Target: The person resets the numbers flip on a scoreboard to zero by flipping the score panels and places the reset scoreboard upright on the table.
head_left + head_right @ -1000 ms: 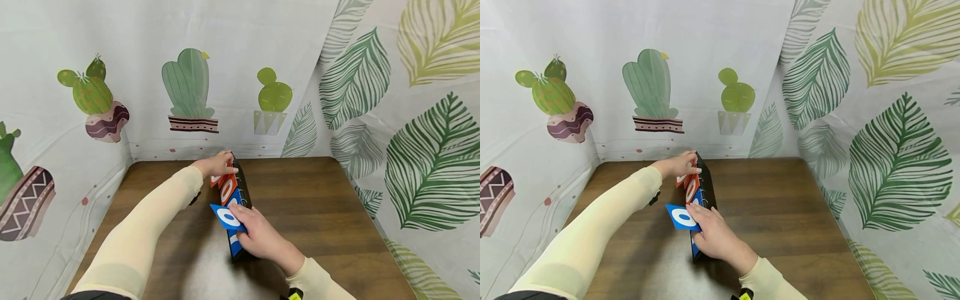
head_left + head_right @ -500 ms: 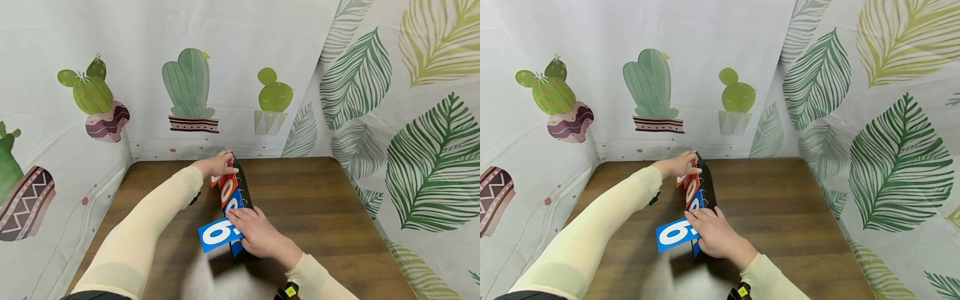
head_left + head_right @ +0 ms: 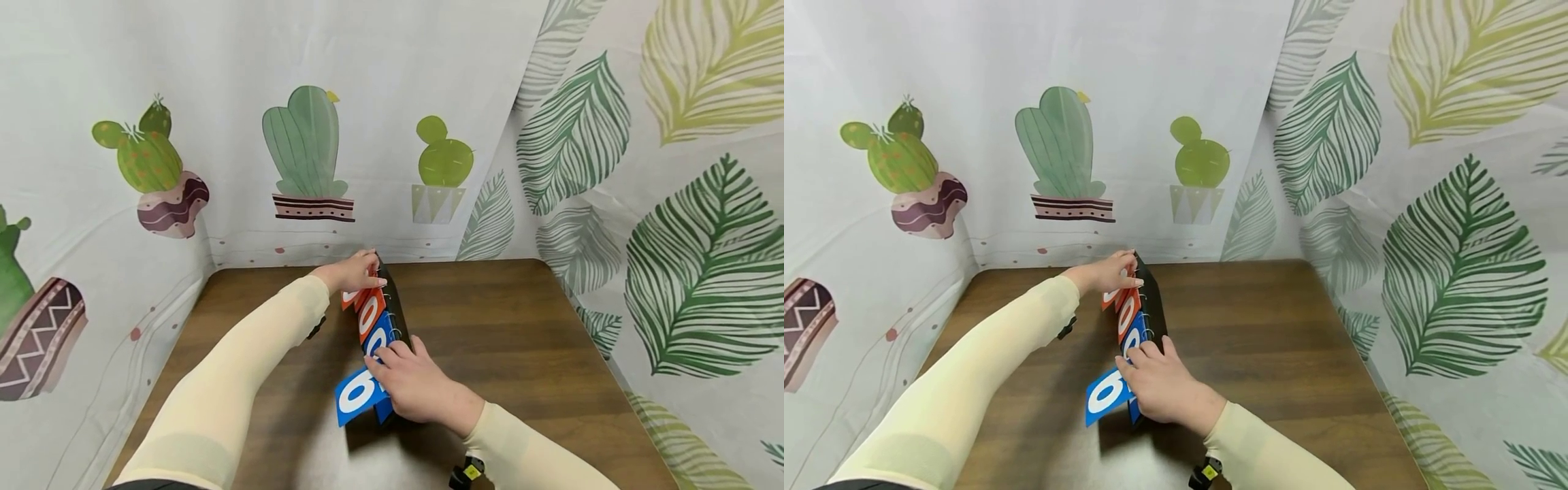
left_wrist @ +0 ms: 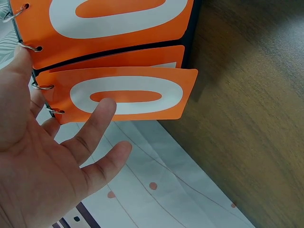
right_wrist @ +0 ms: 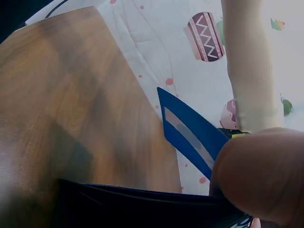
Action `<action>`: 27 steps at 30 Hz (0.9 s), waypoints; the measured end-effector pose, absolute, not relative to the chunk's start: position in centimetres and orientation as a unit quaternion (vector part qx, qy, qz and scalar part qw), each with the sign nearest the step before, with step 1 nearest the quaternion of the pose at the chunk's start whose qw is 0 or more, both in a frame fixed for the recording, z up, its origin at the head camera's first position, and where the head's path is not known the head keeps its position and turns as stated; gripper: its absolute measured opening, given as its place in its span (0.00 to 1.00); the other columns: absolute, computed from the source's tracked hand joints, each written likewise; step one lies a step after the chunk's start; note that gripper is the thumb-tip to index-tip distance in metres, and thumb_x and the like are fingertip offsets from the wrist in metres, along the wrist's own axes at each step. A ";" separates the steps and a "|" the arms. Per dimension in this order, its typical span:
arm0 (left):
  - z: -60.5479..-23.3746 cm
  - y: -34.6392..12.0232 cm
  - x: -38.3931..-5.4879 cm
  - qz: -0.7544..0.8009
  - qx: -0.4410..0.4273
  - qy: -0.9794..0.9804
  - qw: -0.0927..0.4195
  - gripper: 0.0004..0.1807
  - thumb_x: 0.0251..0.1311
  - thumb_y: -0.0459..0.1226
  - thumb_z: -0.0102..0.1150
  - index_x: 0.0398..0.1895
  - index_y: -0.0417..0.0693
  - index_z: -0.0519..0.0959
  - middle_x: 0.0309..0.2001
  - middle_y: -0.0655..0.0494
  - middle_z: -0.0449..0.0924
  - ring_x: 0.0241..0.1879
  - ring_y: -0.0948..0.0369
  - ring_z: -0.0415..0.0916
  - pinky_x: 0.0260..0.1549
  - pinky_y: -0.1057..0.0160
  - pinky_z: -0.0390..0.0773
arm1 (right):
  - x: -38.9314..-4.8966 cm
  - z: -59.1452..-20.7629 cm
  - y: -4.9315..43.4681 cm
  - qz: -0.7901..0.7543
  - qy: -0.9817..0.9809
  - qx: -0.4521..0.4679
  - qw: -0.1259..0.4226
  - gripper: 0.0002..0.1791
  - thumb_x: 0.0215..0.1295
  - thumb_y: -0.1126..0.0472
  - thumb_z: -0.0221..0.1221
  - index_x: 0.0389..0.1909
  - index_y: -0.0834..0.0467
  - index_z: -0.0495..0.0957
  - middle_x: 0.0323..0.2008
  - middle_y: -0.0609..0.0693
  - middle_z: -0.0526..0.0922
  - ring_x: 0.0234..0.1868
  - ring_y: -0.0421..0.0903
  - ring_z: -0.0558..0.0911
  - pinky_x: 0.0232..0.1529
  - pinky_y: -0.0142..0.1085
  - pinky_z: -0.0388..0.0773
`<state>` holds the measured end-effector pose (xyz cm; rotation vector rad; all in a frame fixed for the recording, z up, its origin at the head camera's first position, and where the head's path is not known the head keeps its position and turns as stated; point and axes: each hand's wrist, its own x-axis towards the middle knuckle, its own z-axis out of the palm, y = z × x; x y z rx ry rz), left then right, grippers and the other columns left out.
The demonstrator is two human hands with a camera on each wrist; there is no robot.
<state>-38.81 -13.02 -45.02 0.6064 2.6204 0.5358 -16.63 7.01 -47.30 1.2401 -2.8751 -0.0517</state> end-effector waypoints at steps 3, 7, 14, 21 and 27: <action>-45.1 -13.1 -38.8 0.192 0.218 0.936 0.200 0.22 0.71 0.58 0.57 0.49 0.51 0.68 0.85 0.47 0.36 0.79 0.44 0.54 0.67 0.47 0.69 | -16.6 -47.0 6.7 -0.038 -0.918 0.396 0.004 0.34 0.68 0.47 0.65 0.74 0.42 0.69 0.67 0.48 0.74 0.65 0.52 0.70 0.64 0.59 0.69; -45.1 -13.1 -38.7 0.192 0.218 0.936 0.198 0.22 0.71 0.58 0.57 0.49 0.51 0.68 0.85 0.48 0.36 0.78 0.45 0.55 0.68 0.47 0.69 | -16.4 -46.8 6.5 -0.059 -0.919 0.390 0.003 0.38 0.62 0.46 0.70 0.74 0.42 0.70 0.67 0.48 0.75 0.63 0.52 0.70 0.61 0.56 0.69; -45.2 -13.0 -38.7 0.193 0.217 0.937 0.194 0.22 0.71 0.57 0.58 0.51 0.51 0.69 0.85 0.48 0.37 0.79 0.45 0.53 0.70 0.47 0.69 | -16.5 -46.6 6.6 -0.067 -0.914 0.400 0.004 0.38 0.59 0.41 0.71 0.71 0.41 0.73 0.66 0.47 0.76 0.62 0.51 0.71 0.56 0.52 0.70; -45.3 -13.0 -38.8 0.192 0.211 0.938 0.199 0.24 0.70 0.58 0.58 0.54 0.52 0.69 0.85 0.49 0.37 0.78 0.45 0.55 0.72 0.45 0.68 | -17.4 -47.0 7.5 -0.005 -0.895 0.447 -0.006 0.30 0.55 0.29 0.70 0.56 0.38 0.83 0.61 0.43 0.82 0.61 0.47 0.73 0.54 0.47 0.70; -45.1 -13.0 -38.6 0.195 0.216 0.937 0.196 0.24 0.70 0.58 0.58 0.53 0.51 0.68 0.85 0.48 0.36 0.78 0.44 0.55 0.72 0.45 0.68 | -17.9 -47.4 8.3 0.038 -0.883 0.467 0.000 0.34 0.50 0.19 0.63 0.47 0.39 0.85 0.60 0.43 0.83 0.59 0.46 0.73 0.53 0.46 0.69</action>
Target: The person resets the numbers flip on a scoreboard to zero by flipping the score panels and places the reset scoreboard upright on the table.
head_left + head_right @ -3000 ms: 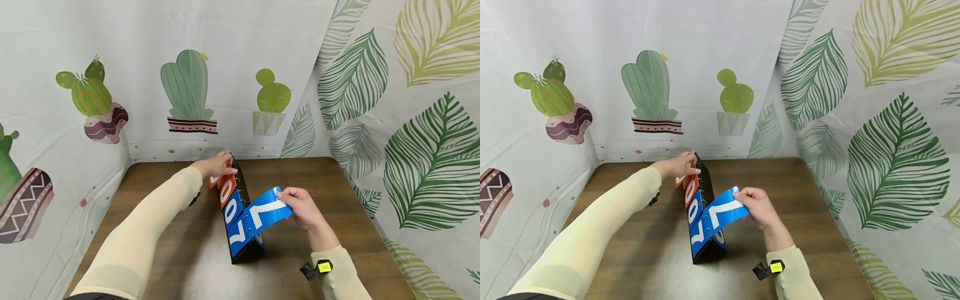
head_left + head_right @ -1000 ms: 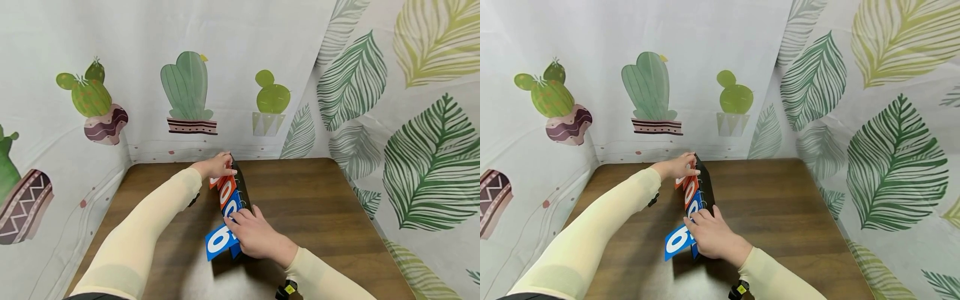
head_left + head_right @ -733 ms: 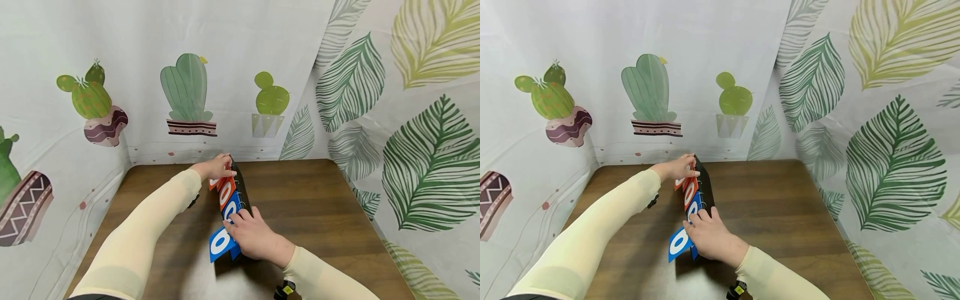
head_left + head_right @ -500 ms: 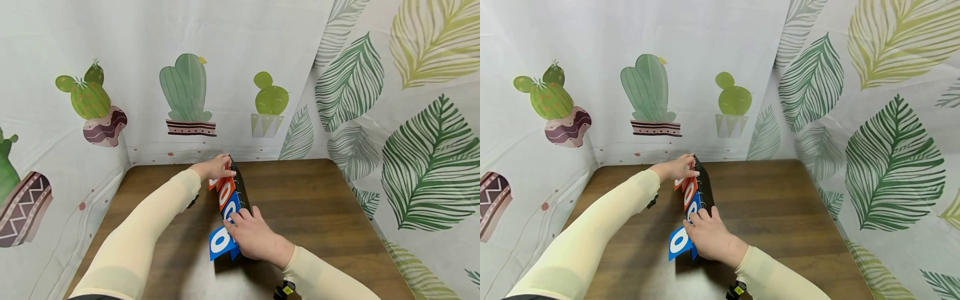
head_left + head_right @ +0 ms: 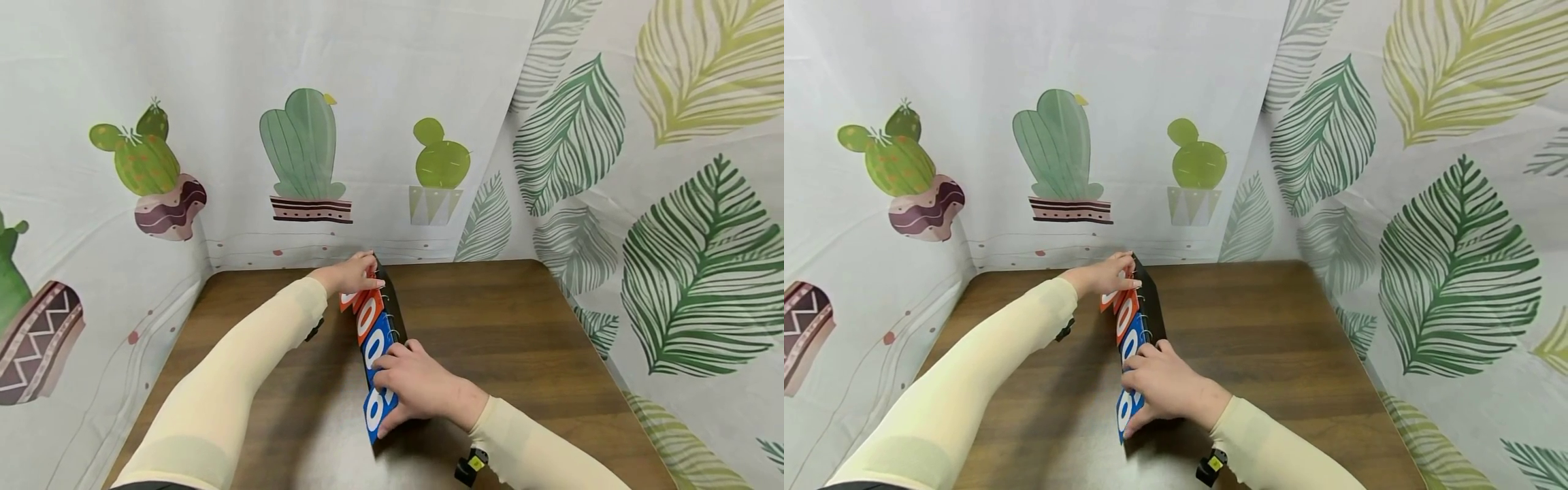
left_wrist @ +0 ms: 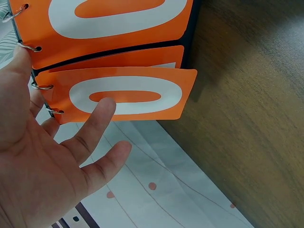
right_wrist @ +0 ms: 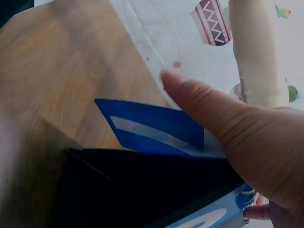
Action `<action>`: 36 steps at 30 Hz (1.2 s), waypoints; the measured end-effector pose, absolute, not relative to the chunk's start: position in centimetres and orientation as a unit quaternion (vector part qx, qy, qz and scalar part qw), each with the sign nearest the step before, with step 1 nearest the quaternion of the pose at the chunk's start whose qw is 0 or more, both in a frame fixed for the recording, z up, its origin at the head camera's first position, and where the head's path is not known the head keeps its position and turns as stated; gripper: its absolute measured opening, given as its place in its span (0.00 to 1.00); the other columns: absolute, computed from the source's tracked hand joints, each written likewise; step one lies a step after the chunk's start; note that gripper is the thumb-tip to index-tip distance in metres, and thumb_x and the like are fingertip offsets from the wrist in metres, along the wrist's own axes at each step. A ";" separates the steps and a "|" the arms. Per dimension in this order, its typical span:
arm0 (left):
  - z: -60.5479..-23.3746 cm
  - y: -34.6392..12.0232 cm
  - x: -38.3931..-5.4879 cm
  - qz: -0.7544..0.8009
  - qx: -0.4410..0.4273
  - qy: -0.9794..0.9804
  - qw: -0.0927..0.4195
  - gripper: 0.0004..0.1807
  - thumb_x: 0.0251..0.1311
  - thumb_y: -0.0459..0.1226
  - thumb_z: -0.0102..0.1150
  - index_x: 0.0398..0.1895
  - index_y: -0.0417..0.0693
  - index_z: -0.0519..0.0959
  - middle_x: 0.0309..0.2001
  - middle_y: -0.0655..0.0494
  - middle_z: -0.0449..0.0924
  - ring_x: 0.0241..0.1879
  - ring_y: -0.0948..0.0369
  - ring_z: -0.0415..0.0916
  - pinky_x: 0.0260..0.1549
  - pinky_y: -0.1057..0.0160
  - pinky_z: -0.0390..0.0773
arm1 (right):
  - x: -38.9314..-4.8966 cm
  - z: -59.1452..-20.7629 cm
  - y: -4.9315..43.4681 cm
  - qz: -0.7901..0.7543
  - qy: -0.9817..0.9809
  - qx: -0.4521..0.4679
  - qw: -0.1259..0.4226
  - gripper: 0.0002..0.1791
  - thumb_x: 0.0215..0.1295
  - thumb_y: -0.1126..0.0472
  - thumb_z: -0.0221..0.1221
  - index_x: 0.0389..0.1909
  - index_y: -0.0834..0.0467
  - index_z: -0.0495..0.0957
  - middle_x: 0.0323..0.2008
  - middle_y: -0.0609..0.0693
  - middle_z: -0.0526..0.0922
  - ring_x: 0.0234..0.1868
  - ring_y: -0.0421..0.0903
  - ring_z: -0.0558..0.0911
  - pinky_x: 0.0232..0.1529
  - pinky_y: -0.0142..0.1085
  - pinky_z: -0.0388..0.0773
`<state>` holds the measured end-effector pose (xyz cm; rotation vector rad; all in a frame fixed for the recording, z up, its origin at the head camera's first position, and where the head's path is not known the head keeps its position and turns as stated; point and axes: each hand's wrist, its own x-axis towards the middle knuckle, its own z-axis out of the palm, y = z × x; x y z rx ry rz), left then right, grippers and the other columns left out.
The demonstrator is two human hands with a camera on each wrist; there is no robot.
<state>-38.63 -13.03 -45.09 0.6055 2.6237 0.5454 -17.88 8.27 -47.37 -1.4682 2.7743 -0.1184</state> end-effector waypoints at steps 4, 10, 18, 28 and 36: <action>-45.1 -13.2 -38.7 0.198 0.215 0.936 0.194 0.23 0.71 0.58 0.57 0.51 0.51 0.68 0.85 0.48 0.36 0.78 0.44 0.54 0.72 0.45 0.67 | -18.0 -47.5 8.2 -0.022 0.880 -0.474 0.001 0.30 0.54 0.22 0.62 0.46 0.39 0.88 0.60 0.42 0.84 0.60 0.46 0.73 0.56 0.48 0.69; -45.3 -13.2 -38.8 0.196 0.218 0.937 0.189 0.23 0.71 0.58 0.56 0.51 0.51 0.68 0.85 0.47 0.36 0.78 0.44 0.54 0.72 0.45 0.66 | -17.5 -47.6 7.5 0.040 0.892 -0.450 -0.001 0.27 0.53 0.25 0.67 0.45 0.39 0.89 0.56 0.41 0.86 0.62 0.47 0.74 0.64 0.57 0.70; -45.3 -13.2 -38.6 0.199 0.212 0.938 0.190 0.24 0.71 0.58 0.57 0.54 0.51 0.69 0.85 0.48 0.37 0.80 0.45 0.49 0.76 0.42 0.61 | -16.6 -47.7 6.9 0.072 0.901 -0.427 0.000 0.24 0.57 0.27 0.66 0.39 0.40 0.90 0.57 0.42 0.85 0.64 0.48 0.73 0.66 0.57 0.70; -45.2 -13.1 -38.6 0.194 0.219 0.937 0.192 0.23 0.72 0.58 0.55 0.52 0.51 0.68 0.85 0.48 0.37 0.75 0.44 0.58 0.70 0.44 0.68 | -19.4 -46.6 10.6 -0.277 0.877 -0.385 -0.073 0.21 0.68 0.38 0.64 0.48 0.49 0.88 0.53 0.47 0.88 0.58 0.47 0.82 0.61 0.52 0.77; -45.0 -13.1 -38.6 0.195 0.216 0.934 0.206 0.22 0.73 0.57 0.55 0.52 0.51 0.67 0.85 0.48 0.34 0.76 0.44 0.55 0.72 0.44 0.66 | -22.4 -52.6 15.0 -0.482 0.870 -0.102 0.028 0.16 0.64 0.40 0.68 0.39 0.49 0.85 0.33 0.49 0.87 0.32 0.45 0.82 0.34 0.36 0.81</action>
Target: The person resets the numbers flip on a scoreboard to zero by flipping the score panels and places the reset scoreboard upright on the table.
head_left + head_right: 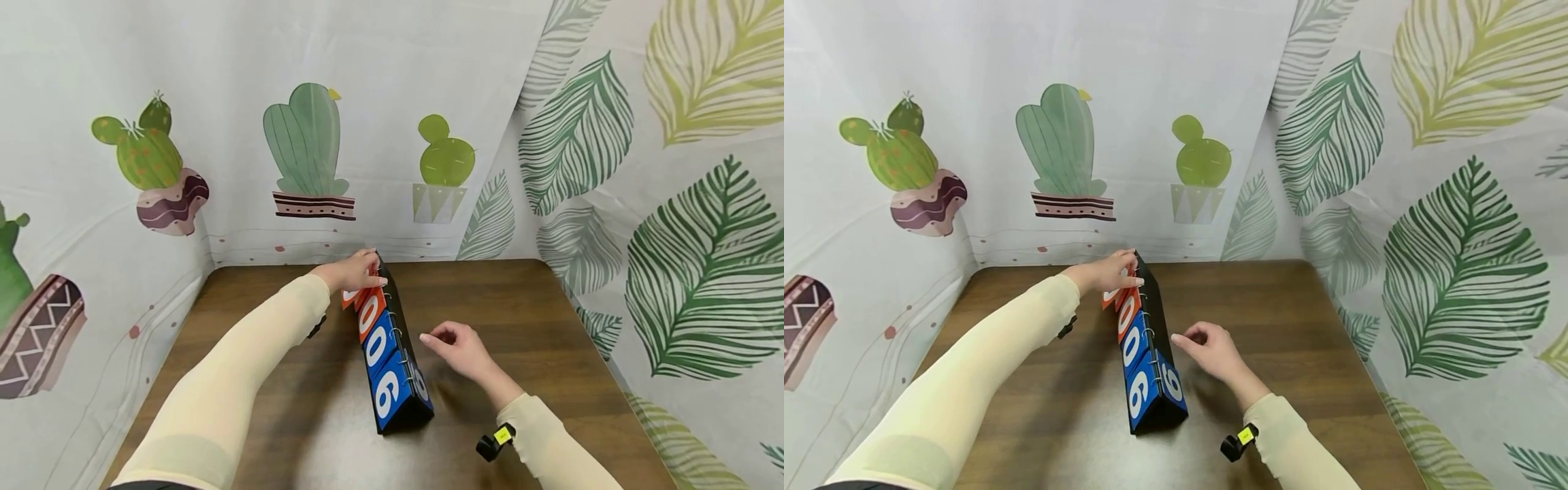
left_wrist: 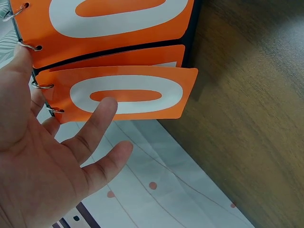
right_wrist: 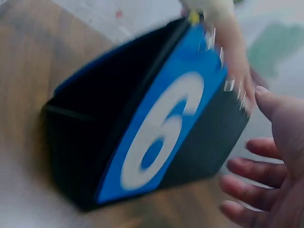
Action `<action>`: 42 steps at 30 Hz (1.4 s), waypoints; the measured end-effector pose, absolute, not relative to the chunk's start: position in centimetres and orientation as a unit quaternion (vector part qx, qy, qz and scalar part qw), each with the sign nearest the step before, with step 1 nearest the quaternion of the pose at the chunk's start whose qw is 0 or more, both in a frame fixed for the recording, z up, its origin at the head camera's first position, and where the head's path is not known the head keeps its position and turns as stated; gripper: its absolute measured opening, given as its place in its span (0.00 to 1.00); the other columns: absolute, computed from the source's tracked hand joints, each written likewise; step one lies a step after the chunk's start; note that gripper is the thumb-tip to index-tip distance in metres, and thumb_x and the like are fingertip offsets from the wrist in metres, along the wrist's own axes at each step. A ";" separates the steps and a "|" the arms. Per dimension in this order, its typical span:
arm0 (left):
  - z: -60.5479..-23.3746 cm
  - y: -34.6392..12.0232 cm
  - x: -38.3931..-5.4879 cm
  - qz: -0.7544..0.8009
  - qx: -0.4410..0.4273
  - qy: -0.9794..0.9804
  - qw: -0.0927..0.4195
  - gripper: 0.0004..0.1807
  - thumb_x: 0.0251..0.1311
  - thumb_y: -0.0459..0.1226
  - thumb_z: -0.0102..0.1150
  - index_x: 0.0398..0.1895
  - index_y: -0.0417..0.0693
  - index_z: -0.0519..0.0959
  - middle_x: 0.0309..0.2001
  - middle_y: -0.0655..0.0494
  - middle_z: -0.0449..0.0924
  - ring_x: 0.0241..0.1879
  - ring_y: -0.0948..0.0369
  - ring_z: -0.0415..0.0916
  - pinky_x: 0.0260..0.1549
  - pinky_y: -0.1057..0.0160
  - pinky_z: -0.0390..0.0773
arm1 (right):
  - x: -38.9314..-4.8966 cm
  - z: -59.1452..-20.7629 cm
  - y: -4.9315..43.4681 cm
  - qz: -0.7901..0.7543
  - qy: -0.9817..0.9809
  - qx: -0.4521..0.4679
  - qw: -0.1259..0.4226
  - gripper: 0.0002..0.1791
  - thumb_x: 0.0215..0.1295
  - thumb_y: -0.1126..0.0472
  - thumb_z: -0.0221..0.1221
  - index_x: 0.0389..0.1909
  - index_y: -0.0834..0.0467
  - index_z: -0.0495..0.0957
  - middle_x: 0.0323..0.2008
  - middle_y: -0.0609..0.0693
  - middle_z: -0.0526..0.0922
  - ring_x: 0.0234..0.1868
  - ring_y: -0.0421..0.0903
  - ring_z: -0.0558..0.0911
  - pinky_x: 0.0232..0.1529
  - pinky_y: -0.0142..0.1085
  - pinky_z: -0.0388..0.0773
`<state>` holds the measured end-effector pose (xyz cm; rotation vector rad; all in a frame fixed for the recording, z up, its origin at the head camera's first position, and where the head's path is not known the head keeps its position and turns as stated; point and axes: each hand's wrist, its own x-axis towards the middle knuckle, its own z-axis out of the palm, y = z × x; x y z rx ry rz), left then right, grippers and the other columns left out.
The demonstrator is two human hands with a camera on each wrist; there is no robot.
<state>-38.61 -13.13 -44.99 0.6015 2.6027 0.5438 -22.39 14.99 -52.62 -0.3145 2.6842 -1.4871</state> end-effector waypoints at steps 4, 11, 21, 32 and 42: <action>-44.8 -13.2 -38.5 0.199 0.217 0.934 0.204 0.22 0.72 0.57 0.55 0.52 0.51 0.67 0.85 0.48 0.34 0.74 0.44 0.58 0.70 0.45 0.69 | -22.6 -55.8 15.8 -0.548 0.824 -0.027 0.143 0.26 0.63 0.42 0.70 0.50 0.59 0.81 0.41 0.60 0.88 0.37 0.55 0.87 0.36 0.45 0.87; -45.1 -13.2 -38.6 0.204 0.215 0.934 0.201 0.23 0.71 0.58 0.57 0.52 0.53 0.68 0.85 0.50 0.35 0.77 0.43 0.55 0.72 0.44 0.67 | -21.8 -59.1 15.3 -0.591 0.765 0.006 0.254 0.38 0.62 0.41 0.71 0.64 0.60 0.73 0.46 0.55 0.88 0.35 0.49 0.89 0.32 0.44 0.87; -45.1 -13.4 -38.3 0.199 0.213 0.935 0.203 0.22 0.72 0.58 0.56 0.52 0.52 0.67 0.85 0.50 0.34 0.74 0.44 0.60 0.70 0.45 0.69 | -21.4 -60.0 14.6 -0.601 0.754 -0.005 0.265 0.35 0.63 0.38 0.68 0.59 0.60 0.77 0.37 0.53 0.87 0.28 0.47 0.86 0.25 0.37 0.83; -44.9 -13.3 -38.4 0.202 0.213 0.935 0.200 0.23 0.72 0.58 0.56 0.53 0.52 0.67 0.85 0.50 0.34 0.74 0.45 0.59 0.72 0.45 0.67 | -21.2 -60.3 14.8 -0.612 0.754 0.012 0.238 0.32 0.63 0.42 0.69 0.57 0.62 0.82 0.35 0.54 0.87 0.26 0.45 0.85 0.28 0.35 0.85; -45.1 -13.1 -38.5 0.209 0.209 0.933 0.205 0.22 0.72 0.57 0.56 0.51 0.51 0.67 0.85 0.48 0.34 0.75 0.44 0.58 0.71 0.45 0.68 | -20.1 -61.3 15.1 -0.658 0.731 0.021 0.178 0.18 0.66 0.56 0.70 0.45 0.67 0.83 0.32 0.52 0.88 0.27 0.44 0.86 0.31 0.38 0.87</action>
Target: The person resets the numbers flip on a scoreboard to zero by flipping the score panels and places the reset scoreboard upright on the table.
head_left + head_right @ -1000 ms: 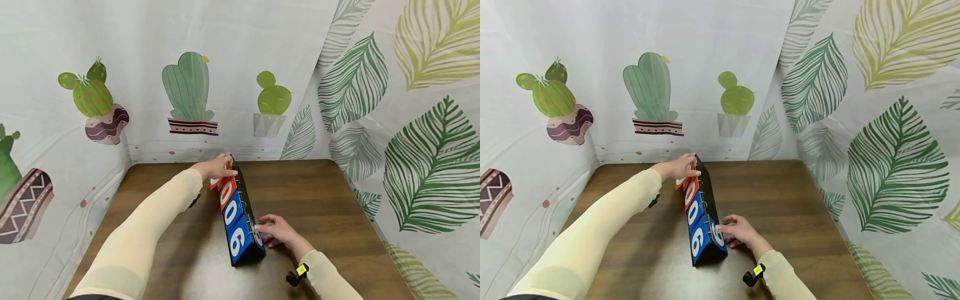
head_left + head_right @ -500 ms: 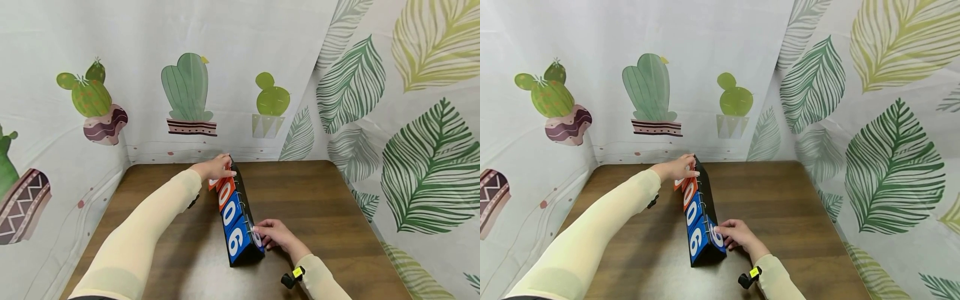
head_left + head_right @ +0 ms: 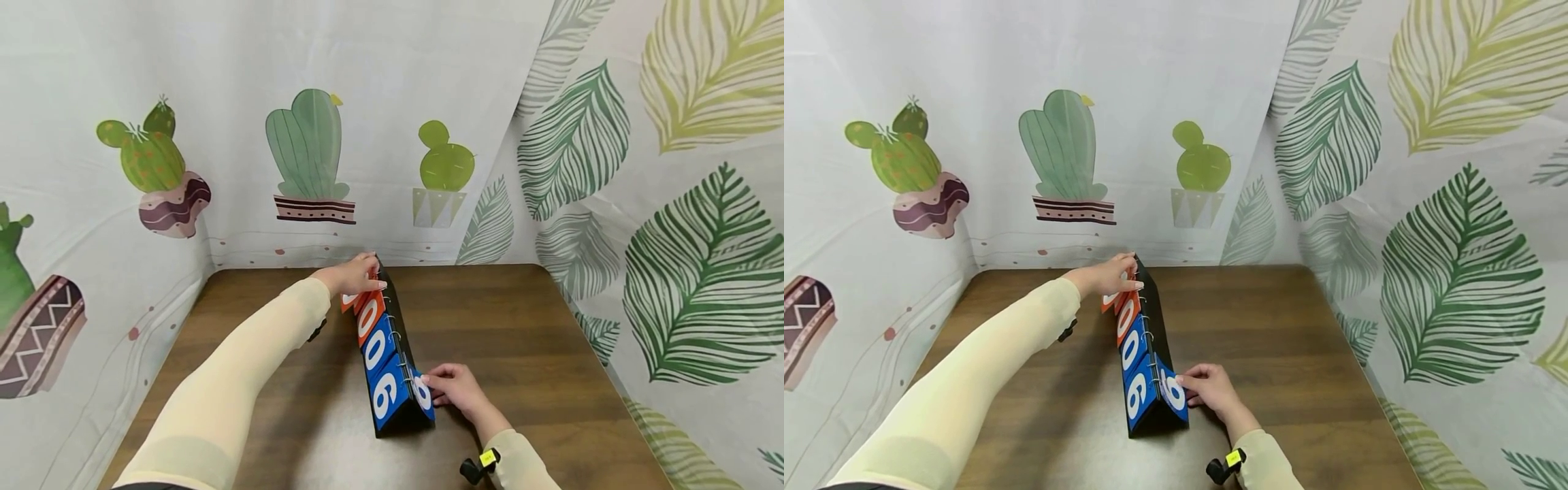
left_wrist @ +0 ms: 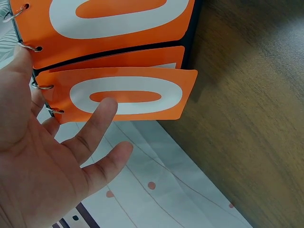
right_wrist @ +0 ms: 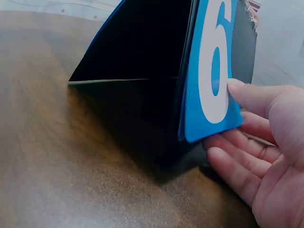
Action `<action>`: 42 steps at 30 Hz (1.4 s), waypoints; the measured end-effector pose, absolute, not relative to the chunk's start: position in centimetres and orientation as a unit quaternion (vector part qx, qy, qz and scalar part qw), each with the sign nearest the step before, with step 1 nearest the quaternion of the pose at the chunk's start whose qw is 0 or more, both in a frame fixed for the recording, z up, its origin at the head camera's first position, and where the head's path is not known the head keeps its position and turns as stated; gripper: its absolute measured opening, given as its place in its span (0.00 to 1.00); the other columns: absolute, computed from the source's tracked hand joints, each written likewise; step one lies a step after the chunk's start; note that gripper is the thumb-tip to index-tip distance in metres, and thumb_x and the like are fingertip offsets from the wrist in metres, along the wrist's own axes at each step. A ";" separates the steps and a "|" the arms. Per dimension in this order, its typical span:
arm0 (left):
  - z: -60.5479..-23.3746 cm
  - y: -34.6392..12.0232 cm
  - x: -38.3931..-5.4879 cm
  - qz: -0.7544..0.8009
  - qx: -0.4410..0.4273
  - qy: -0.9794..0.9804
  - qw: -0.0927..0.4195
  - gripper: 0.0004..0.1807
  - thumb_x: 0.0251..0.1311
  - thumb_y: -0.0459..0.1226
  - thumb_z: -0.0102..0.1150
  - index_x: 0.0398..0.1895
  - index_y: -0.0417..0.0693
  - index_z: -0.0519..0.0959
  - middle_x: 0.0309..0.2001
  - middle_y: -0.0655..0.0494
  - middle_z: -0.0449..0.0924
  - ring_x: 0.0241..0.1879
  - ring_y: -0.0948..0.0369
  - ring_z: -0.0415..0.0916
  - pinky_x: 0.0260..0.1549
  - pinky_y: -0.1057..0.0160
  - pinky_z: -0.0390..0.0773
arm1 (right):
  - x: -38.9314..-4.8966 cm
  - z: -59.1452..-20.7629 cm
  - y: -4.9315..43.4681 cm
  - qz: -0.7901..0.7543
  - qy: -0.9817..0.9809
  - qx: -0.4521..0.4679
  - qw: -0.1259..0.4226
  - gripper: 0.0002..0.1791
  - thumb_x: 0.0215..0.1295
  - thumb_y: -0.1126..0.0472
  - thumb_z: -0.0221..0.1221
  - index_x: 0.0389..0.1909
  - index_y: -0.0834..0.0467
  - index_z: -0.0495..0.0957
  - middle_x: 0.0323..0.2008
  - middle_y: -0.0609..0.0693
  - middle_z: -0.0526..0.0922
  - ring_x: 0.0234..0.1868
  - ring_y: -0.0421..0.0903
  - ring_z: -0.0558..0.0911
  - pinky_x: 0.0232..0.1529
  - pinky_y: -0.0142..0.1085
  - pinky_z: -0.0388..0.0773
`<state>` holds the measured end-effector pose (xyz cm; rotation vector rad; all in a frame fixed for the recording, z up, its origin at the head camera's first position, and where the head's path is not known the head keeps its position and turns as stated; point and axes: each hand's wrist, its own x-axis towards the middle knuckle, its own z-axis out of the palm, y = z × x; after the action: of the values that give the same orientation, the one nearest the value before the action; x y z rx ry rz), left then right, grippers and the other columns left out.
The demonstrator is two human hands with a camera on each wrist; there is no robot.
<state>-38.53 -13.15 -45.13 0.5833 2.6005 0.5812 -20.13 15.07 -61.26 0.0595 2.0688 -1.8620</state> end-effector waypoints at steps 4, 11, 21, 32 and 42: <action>-45.2 -13.1 -38.7 0.210 0.210 0.934 0.200 0.21 0.73 0.56 0.56 0.50 0.51 0.67 0.85 0.48 0.34 0.77 0.44 0.55 0.72 0.45 0.66 | -20.1 -61.5 15.6 -0.681 0.712 0.010 0.168 0.11 0.67 0.60 0.68 0.35 0.65 0.78 0.27 0.48 0.85 0.25 0.43 0.83 0.30 0.37 0.86; -44.9 -13.2 -38.3 0.214 0.215 0.931 0.201 0.22 0.72 0.56 0.57 0.49 0.49 0.67 0.85 0.48 0.34 0.74 0.44 0.59 0.67 0.46 0.69 | -19.9 -62.0 16.5 -0.706 0.680 -0.042 0.193 0.12 0.73 0.62 0.62 0.35 0.68 0.76 0.28 0.46 0.86 0.27 0.42 0.86 0.33 0.37 0.87; -44.9 -13.2 -38.3 0.211 0.213 0.933 0.197 0.21 0.72 0.56 0.57 0.49 0.51 0.68 0.85 0.48 0.36 0.73 0.44 0.60 0.69 0.45 0.69 | -19.7 -62.2 17.0 -0.717 0.668 -0.071 0.186 0.13 0.68 0.64 0.66 0.33 0.69 0.75 0.30 0.45 0.86 0.31 0.41 0.86 0.37 0.37 0.88; -45.8 -13.3 -39.2 0.195 0.207 0.935 0.210 0.21 0.73 0.58 0.54 0.49 0.53 0.66 0.85 0.49 0.35 0.70 0.46 0.60 0.66 0.48 0.69 | -19.9 -62.5 16.9 -0.696 0.683 -0.118 0.186 0.20 0.73 0.63 0.61 0.39 0.83 0.74 0.31 0.44 0.87 0.32 0.38 0.86 0.37 0.36 0.87; -45.5 -13.1 -38.8 0.193 0.215 0.935 0.204 0.23 0.73 0.58 0.53 0.50 0.50 0.65 0.85 0.48 0.34 0.68 0.46 0.62 0.63 0.49 0.69 | -19.3 -61.6 16.6 -0.608 0.768 -0.136 0.150 0.16 0.76 0.59 0.58 0.41 0.71 0.85 0.32 0.60 0.87 0.27 0.39 0.83 0.32 0.38 0.87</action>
<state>-38.78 -13.14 -45.50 0.6007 2.6078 0.5393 -19.31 16.63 -61.61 -0.3908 2.2053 -1.7462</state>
